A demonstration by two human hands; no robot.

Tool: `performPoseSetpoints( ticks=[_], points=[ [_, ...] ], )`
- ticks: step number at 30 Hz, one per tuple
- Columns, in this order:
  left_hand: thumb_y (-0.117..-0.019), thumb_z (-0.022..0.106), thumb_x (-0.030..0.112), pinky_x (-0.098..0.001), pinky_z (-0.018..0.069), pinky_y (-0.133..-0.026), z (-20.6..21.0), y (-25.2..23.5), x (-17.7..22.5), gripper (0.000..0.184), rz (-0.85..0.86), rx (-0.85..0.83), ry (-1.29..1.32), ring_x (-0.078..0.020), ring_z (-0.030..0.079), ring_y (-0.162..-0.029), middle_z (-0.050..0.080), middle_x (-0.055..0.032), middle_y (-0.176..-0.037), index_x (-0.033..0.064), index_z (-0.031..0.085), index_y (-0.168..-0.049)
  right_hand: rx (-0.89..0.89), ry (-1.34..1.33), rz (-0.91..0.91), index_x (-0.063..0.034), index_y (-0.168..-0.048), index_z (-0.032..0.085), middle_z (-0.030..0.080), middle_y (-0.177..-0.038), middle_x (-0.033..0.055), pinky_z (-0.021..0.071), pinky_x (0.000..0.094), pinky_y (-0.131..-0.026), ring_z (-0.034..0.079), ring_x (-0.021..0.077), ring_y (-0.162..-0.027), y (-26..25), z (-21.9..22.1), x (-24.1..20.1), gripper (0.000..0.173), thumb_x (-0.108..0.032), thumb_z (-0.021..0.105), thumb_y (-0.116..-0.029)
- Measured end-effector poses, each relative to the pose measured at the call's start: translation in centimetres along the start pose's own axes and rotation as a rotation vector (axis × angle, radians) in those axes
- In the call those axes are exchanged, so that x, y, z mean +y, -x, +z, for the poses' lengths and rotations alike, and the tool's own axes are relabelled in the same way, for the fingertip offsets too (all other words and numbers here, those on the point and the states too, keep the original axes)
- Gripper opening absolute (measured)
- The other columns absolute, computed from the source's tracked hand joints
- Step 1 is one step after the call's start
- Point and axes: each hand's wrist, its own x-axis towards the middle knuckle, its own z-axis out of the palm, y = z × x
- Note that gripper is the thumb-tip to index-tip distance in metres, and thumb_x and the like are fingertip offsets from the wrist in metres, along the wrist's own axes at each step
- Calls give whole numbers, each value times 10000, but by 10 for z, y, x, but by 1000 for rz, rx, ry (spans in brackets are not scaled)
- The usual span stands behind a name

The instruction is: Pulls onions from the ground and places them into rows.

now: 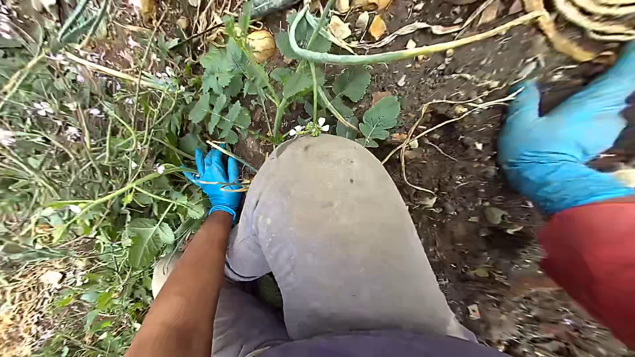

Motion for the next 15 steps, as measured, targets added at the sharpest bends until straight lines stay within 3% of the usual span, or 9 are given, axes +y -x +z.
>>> performPoseSetpoints(
  ticks=[3,5,7,8,9,10,12,15],
  points=[
    [-1060,379,441,-733,89,-1189,-23,-3,17,478,-37,-111,-34,-342,397,-1487,627,-34,-1439,228,646,-1395,58,-31,-54,-132,-1663,98,322,-1639,273,374,774,-1034,459,550,-1386,-6,8,18,1005,-680,499,-923],
    [-1090,374,439,-737,149,-1177,-41,-5,29,473,-97,-239,-24,-322,448,-1454,613,-55,-1453,229,594,-1451,88,-57,-70,-112,-1654,129,341,-1617,300,380,788,-1010,471,582,-1355,-10,8,21,1009,-670,517,-909],
    [-1068,448,448,-723,185,-1168,-46,-19,35,463,-270,-404,51,-296,512,-1393,621,-72,-1433,259,569,-1472,86,-81,-77,-88,-1647,145,347,-1604,320,383,796,-998,480,598,-1334,-11,5,20,1010,-666,528,-913],
    [-1068,462,425,-701,249,-1160,-55,-28,40,453,-326,-491,104,-301,528,-1373,623,-92,-1422,242,566,-1469,82,-92,-78,-80,-1644,151,347,-1602,326,383,798,-994,482,600,-1332,-11,4,21,1012,-665,534,-912],
    [-1076,463,407,-662,373,-1110,-69,-35,45,434,-333,-549,120,-326,571,-1317,645,-130,-1372,198,591,-1434,70,-100,-79,-76,-1644,146,335,-1606,332,378,800,-999,475,603,-1336,-9,3,22,1011,-660,535,-916],
    [-1083,455,399,-646,441,-1049,-86,-42,52,424,-311,-574,111,-357,603,-1257,661,-168,-1319,161,612,-1397,63,-109,-84,-75,-1645,142,326,-1609,335,371,801,-1005,468,608,-1339,-6,3,24,1010,-655,538,-919],
    [-1069,441,407,-621,531,-949,-116,-62,68,445,-329,-537,155,-351,670,-1142,687,-165,-1258,194,579,-1434,76,-120,-97,-70,-1643,144,322,-1609,338,370,806,-998,468,615,-1333,-10,4,26,1015,-668,528,-918],
    [-1082,417,411,-504,618,-715,-133,-82,83,440,-519,-425,448,-287,737,-828,730,-137,-1133,179,575,-1421,90,-125,-101,-62,-1639,151,321,-1607,344,373,812,-980,474,623,-1319,-13,7,30,1025,-682,519,-911]
  ],
)
